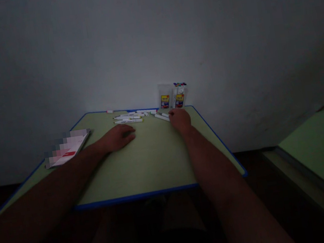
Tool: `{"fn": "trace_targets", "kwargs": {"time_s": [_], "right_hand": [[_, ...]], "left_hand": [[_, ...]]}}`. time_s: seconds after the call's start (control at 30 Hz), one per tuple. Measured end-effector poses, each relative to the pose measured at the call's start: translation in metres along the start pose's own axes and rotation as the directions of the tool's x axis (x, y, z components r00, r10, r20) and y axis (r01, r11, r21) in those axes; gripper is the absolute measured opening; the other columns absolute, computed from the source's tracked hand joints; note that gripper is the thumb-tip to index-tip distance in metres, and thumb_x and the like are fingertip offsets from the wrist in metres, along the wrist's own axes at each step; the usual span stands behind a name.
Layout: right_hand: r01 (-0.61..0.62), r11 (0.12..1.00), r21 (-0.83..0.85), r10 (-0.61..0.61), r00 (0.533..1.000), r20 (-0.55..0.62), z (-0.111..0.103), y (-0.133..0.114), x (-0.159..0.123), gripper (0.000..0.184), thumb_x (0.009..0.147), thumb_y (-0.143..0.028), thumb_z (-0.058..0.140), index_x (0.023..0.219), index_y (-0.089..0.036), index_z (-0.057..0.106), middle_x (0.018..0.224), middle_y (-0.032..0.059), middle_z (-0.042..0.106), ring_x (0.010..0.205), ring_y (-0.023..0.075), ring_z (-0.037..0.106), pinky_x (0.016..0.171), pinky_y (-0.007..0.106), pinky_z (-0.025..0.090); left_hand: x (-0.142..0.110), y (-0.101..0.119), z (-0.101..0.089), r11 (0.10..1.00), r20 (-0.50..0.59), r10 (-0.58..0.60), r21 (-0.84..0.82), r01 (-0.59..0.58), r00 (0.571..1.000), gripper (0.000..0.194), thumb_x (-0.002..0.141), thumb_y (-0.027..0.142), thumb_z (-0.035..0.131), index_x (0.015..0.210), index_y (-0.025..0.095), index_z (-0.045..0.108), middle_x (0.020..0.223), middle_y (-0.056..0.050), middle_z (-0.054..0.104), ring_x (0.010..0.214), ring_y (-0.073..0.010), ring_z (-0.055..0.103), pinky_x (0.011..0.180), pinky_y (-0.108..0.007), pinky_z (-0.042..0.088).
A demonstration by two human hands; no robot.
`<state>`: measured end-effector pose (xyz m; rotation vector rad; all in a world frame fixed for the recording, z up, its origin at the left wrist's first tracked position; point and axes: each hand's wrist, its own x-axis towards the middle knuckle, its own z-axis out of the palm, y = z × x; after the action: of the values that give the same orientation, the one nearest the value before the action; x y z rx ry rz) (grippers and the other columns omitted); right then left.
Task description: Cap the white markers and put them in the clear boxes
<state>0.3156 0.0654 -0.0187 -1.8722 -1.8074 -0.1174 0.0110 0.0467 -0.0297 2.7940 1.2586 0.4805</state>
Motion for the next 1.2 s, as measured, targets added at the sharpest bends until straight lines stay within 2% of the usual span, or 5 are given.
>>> {"fn": "trace_targets", "kwargs": {"time_s": [0.23,0.5,0.77,0.97,1.2], "right_hand": [[0.169,0.972,-0.165,-0.145,0.979,0.146,0.003,-0.009,-0.007,0.038,0.090,-0.028,0.058,0.124,-0.018,0.073,0.124,0.0118,0.071,0.116,0.0294,0.061,0.101,0.039,0.044],[0.231,0.957,-0.173,-0.198,0.962,0.189,0.006,-0.010,-0.005,0.036,0.087,-0.024,0.061,0.120,-0.020,0.075,0.114,0.0139,0.074,0.109,0.0304,0.062,0.095,0.039,0.046],[0.069,0.998,0.000,-0.068,0.990,0.127,0.008,-0.010,-0.001,0.021,0.086,-0.028,0.062,0.095,-0.019,0.079,0.099,0.0088,0.076,0.090,0.0212,0.067,0.084,0.031,0.049],[-0.060,0.994,0.091,0.054,0.996,0.067,0.004,-0.004,0.003,0.020,0.085,-0.029,0.064,0.089,-0.017,0.079,0.096,0.0092,0.076,0.089,0.0201,0.068,0.082,0.029,0.050],[-0.018,0.993,0.115,0.002,0.991,0.130,0.008,-0.003,0.000,0.019,0.079,-0.032,0.073,0.091,-0.019,0.079,0.095,0.0071,0.076,0.087,0.0193,0.068,0.083,0.030,0.051]], "left_hand": [[0.000,0.001,0.000,1.000,-0.004,-0.022,0.007,0.022,1.000,0.048,0.092,0.045,0.046,0.118,0.013,0.070,0.123,-0.015,0.071,0.116,-0.0269,0.064,0.104,-0.040,0.045],[0.001,0.000,0.000,1.000,0.004,-0.018,0.004,0.018,1.000,0.048,0.092,0.047,0.045,0.118,0.015,0.070,0.122,-0.014,0.071,0.116,-0.0269,0.064,0.104,-0.041,0.045],[0.000,0.002,-0.002,1.000,0.026,-0.025,0.018,0.024,0.999,0.050,0.092,0.047,0.043,0.118,0.013,0.070,0.123,-0.015,0.070,0.117,-0.0277,0.062,0.106,-0.042,0.044],[-0.001,0.000,-0.001,1.000,0.004,-0.024,-0.003,0.024,1.000,0.048,0.091,0.046,0.045,0.117,0.015,0.070,0.120,-0.015,0.071,0.114,-0.0282,0.064,0.104,-0.044,0.046],[0.000,-0.001,-0.001,1.000,0.005,-0.012,-0.009,0.012,1.000,0.046,0.092,0.046,0.046,0.116,0.016,0.070,0.122,-0.015,0.071,0.116,-0.0292,0.064,0.105,-0.046,0.046]]}}
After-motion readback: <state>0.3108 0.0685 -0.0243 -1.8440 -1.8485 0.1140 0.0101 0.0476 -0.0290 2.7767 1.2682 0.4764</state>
